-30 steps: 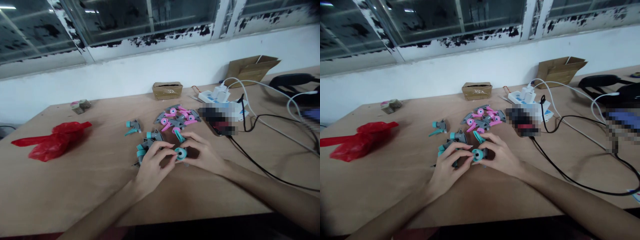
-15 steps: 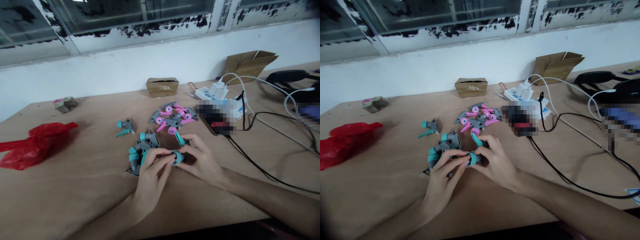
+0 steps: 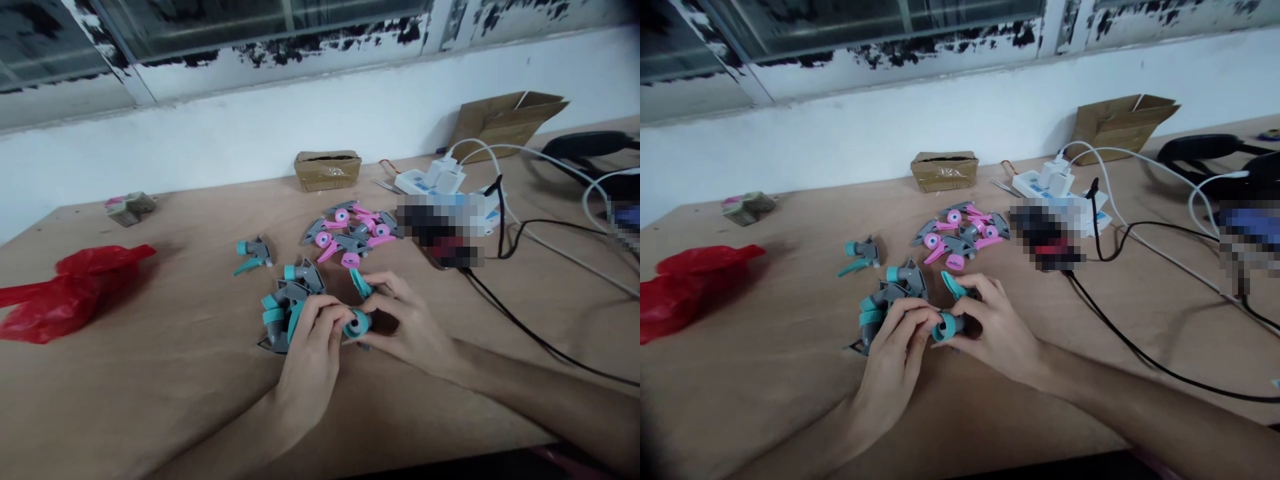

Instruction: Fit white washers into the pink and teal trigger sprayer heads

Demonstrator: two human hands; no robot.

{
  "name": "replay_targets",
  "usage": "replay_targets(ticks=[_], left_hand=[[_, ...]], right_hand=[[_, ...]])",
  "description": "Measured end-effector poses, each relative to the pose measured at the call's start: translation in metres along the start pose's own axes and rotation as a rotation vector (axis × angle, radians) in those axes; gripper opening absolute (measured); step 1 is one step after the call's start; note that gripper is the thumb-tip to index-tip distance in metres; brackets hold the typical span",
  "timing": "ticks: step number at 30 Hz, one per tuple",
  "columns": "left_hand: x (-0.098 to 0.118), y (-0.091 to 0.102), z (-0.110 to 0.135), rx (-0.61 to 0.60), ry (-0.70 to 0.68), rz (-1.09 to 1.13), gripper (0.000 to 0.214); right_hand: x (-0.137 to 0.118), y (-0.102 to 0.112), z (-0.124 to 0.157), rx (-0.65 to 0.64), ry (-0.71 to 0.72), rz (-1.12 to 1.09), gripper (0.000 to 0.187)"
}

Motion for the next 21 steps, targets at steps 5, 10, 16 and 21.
replay_targets(ticks=[5, 10, 16, 21], left_hand=[[0.0008, 0.0046, 0.0005, -0.017, -0.027, 0.027, 0.021], [0.004, 0.0033, 0.0055, -0.023, -0.004, 0.028, 0.022], [0.0038, 0.0012, 0.0054, -0.044, 0.047, 0.084, 0.026], [0.0013, 0.0028, 0.0004, -0.07, 0.113, 0.111, 0.021]], right_hand=[[0.0005, 0.0031, -0.0022, 0.023, -0.071, -0.042, 0.018], [-0.0019, 0.0038, 0.0006, 0.044, -0.015, 0.005, 0.014], [-0.0017, 0.0034, 0.0016, 0.041, -0.022, 0.016, 0.013], [-0.0005, 0.0027, 0.0005, -0.009, -0.025, -0.026, 0.016]])
Point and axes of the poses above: each hand's wrist, its own z-axis away from the middle knuckle, its own y-axis out of the back of the hand, x = y × z, the point moved 1 cm from there along -z, towards the middle knuckle
